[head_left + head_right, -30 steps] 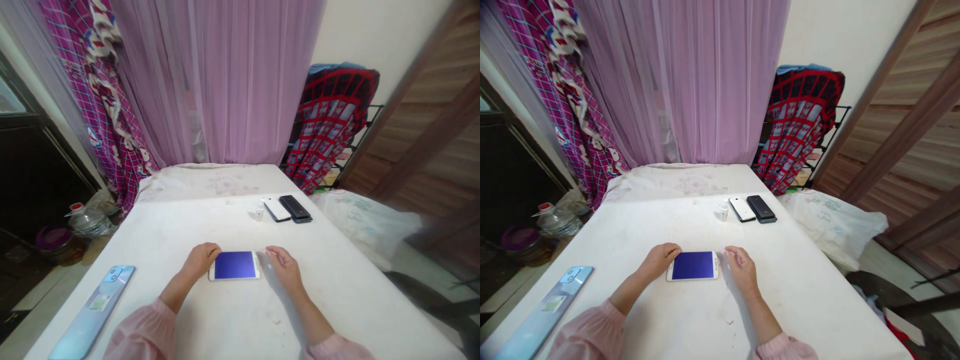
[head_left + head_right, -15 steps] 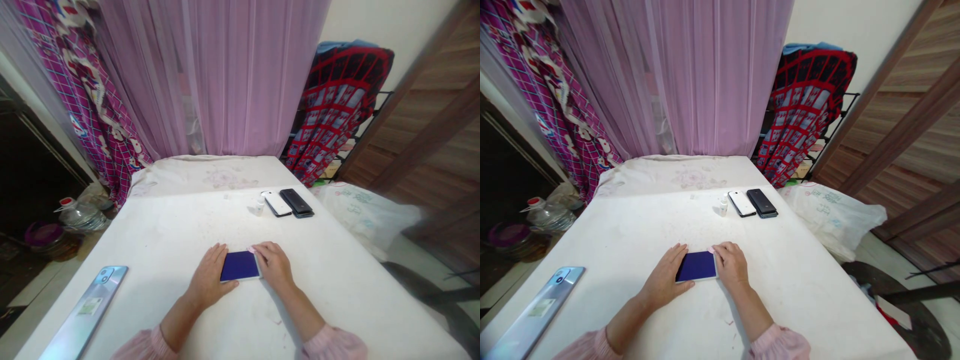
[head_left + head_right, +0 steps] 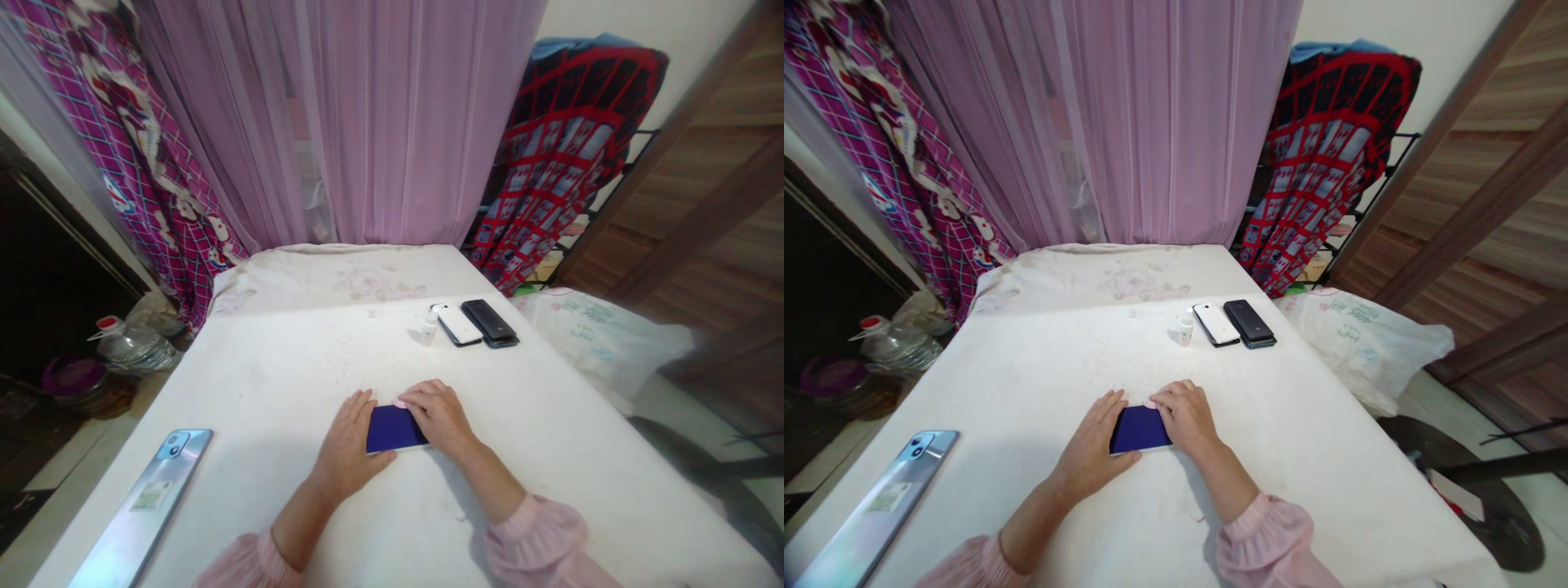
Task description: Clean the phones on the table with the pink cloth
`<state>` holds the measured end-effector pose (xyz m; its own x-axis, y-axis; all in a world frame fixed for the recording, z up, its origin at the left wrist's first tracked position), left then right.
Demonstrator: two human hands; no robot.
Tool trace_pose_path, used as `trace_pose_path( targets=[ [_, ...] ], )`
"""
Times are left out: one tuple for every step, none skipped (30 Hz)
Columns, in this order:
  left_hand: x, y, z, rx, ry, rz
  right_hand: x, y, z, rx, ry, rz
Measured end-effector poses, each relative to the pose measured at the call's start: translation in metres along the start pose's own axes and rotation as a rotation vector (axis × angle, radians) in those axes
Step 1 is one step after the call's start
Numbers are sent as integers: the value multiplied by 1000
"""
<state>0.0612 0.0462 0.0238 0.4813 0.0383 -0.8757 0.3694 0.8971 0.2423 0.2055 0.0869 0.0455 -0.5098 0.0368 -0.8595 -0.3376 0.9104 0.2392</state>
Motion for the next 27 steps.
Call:
trace_pose_path(
  targets=[
    [0,0,0,-6,-5,-6,-4,-2,8,16,15,6],
    [1,1,0,-12,-9,-15,-7,-4,17,29,44,17],
    [1,1,0,-21,-13,-26,-11,-6,26,44,90,30],
    [2,2,0,-33,-16,-37,-15,-7,34,66,158,50],
    [2,2,-1,-47,-19,-49,-19,-9,43,102,248,82],
    [2,2,-3,-62,-22,-58,-23,-10,53,159,353,128],
    [2,2,-4,-75,-26,-64,-26,-12,62,234,466,181],
    [1,2,-5,-85,-31,-68,-27,-14,70,318,582,233],
    [1,3,-6,-94,-39,-73,-26,-16,75,400,694,274],
    [0,3,-6,-103,-50,-78,-22,-17,76,470,802,297],
    [-1,4,-7,-115,-63,-80,-16,-16,73,521,902,293],
    [-3,6,-7,-128,-82,-73,-8,-14,65,551,991,269],
    [-5,8,-6,-138,-111,-57,-1,-11,54,566,1073,240],
    [-9,11,-4,-146,-155,-30,8,-7,41,567,1132,185],
    [-13,15,-2,-150,-215,3,16,-3,27,554,1163,142],
    [-16,20,-1,-156,-299,34,22,2,14,528,1172,109],
    [-18,25,-1,-174,-404,68,26,8,0,478,1166,69],
    [-19,29,-3,-203,-529,90,28,13,-11,422,1142,40],
    [-20,32,-9,-262,-673,126,30,19,-19,370,1108,9],
    [-19,34,-17,-335,-823,170,30,24,-24,325,1067,-16],
    [-18,35,-25,-402,-957,210,27,29,-24,291,1017,-24],
    [-17,34,-34,-463,-1062,251,22,33,-19,273,957,-1],
    [-16,33,-42,-509,-1133,288,14,37,-7,274,894,48],
    [-16,31,-49,-539,-1164,324,0,39,8,280,814,151],
    [-17,29,-55,-560,-1163,359,-16,39,29,327,722,305],
    [-18,27,-61,-574,-1145,391,-32,36,50,386,640,459],
    [-19,26,-66,-580,-1110,420,-45,33,68,429,571,592]
  ],
)
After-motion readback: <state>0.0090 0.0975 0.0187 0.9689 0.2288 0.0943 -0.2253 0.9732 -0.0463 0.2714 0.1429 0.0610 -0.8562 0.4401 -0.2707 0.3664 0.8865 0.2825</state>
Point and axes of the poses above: each hand's wrist, its own y-axis towards the middle knuckle, its own x-axis out of the palm, z = x × y, the point moved 9 cm from there along y, towards the middle knuckle, and after that the axes turned 1 degree about y, right-handed, at the moved point
